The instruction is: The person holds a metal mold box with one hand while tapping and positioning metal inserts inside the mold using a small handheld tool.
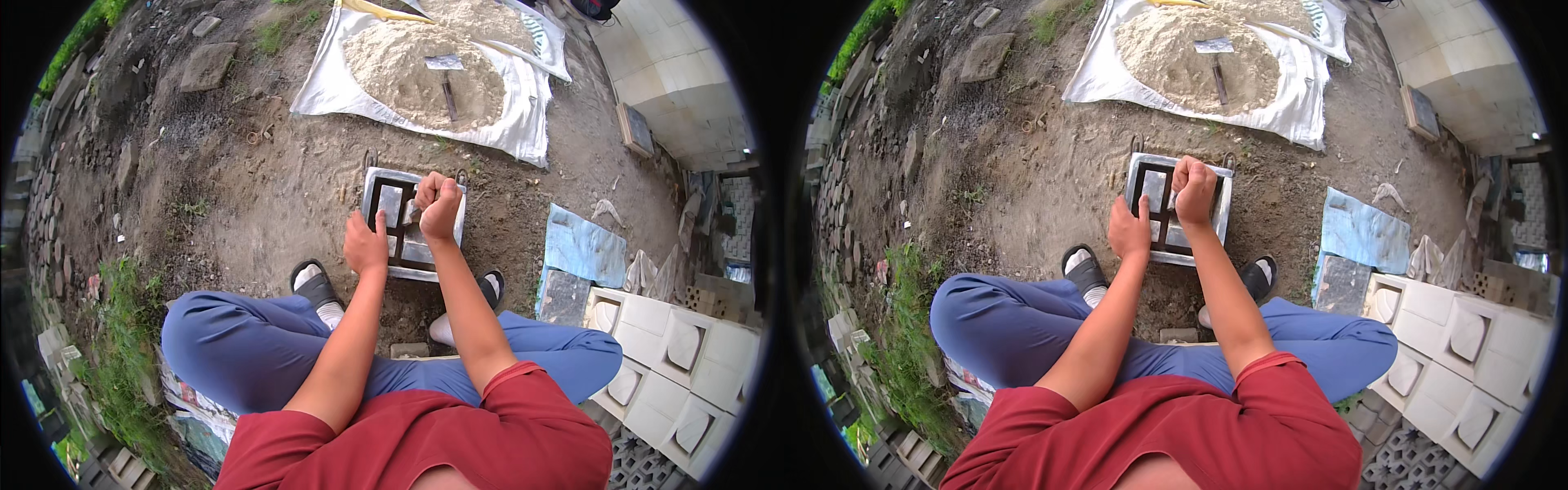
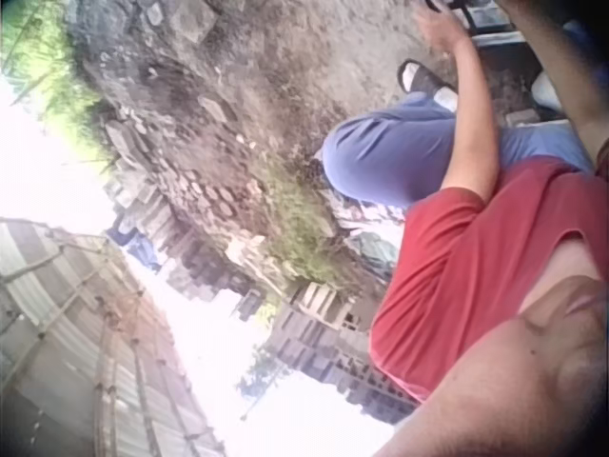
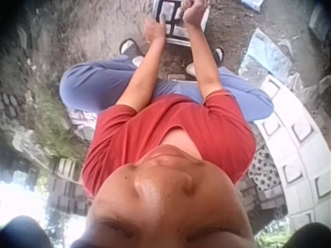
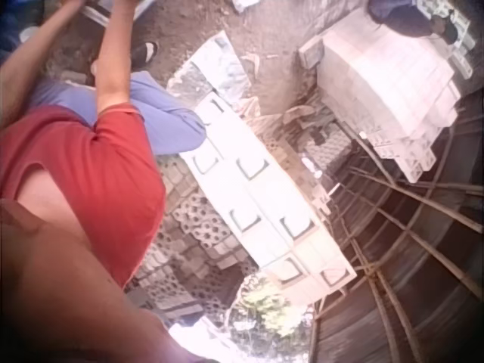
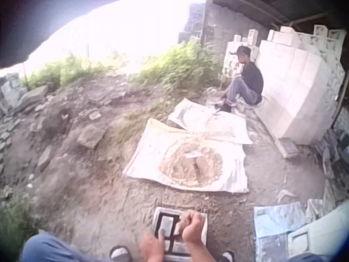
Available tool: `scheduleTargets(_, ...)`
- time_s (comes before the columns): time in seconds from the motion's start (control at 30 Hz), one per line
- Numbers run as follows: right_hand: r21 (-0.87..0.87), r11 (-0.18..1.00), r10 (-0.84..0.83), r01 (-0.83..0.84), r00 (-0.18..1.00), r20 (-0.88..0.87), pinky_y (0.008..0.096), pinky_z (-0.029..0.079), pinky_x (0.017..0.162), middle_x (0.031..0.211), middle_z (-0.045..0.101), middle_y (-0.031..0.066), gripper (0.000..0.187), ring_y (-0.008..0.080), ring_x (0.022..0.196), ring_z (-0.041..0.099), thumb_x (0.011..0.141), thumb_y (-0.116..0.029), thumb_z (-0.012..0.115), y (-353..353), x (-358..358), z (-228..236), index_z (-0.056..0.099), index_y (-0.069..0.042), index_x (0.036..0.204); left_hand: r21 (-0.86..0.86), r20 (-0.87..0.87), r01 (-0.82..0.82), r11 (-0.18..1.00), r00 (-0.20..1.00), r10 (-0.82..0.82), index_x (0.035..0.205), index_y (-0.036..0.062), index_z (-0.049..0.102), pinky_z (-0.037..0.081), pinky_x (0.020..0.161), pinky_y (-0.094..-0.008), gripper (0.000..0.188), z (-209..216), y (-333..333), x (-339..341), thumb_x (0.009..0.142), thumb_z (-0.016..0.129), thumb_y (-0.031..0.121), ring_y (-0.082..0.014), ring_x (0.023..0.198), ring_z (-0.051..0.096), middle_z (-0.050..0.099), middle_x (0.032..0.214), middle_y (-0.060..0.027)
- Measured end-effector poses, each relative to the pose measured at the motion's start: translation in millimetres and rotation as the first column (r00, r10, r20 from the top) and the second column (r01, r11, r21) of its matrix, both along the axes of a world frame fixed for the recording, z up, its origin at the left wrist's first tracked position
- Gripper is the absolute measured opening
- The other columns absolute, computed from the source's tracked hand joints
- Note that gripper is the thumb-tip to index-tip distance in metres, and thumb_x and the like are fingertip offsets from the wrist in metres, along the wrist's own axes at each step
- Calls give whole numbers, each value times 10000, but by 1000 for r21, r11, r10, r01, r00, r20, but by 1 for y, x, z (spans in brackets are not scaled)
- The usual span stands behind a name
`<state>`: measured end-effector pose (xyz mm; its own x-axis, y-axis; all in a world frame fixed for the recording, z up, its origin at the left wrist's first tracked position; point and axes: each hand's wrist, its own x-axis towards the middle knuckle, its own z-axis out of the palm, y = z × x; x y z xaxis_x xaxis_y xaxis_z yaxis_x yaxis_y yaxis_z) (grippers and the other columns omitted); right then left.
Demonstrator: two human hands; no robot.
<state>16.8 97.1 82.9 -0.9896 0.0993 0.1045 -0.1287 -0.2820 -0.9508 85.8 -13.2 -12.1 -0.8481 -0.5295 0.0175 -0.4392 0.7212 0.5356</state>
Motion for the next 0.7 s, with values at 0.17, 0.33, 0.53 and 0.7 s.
scheduleTargets(0.17, -50, 999, -6, 0, 993, -122, 293, 194, 487, 592, 304, -23, 683, 89, 517, 282, 1058, -621, 368, 2, -7, 68, 341, -79, 644, -17, 15, -1, 1000, 1000, 2, 1169, 79, 594, 545, 700, -521, 536, -2, -3, 3, 994, 581, 585, -400, 846, 689, 662, 1012, -152)
scheduleTargets(0.33, 140, 990, -2, 11, 998, -68, 307, 195, 501, 589, 311, -15, 699, 105, 529, 253, 1016, -700, 363, -17, 1, 72, 303, -103, 658, -32, 11, -18, 999, 1000, 18, 1154, 90, 593, 547, 710, -515, 513, 0, -8, 4, 991, 591, 576, -390, 856, 687, 660, 994, -148)
scheduleTargets(0.53, 355, 935, 68, -16, 989, -135, 307, 214, 507, 602, 309, -20, 693, 99, 544, 293, 1040, -646, 366, -24, 8, -19, 336, -77, 646, -3, 19, 1, 1000, 1000, -1, 1134, 98, 587, 548, 711, -509, 505, 0, -1, 4, 977, 613, 577, -380, 857, 690, 656, 993, -141)
scheduleTargets(0.7, 294, 955, 73, -48, 994, -76, 305, 226, 505, 601, 305, -20, 635, 101, 539, 292, 1064, -562, 362, -24, -1, -19, 333, -83, 648, -10, 1, -15, 1000, 1000, 15, 1135, 96, 588, 547, 711, -507, 515, 1, -1, 1, 972, 618, 584, -376, 852, 689, 658, 988, -143)
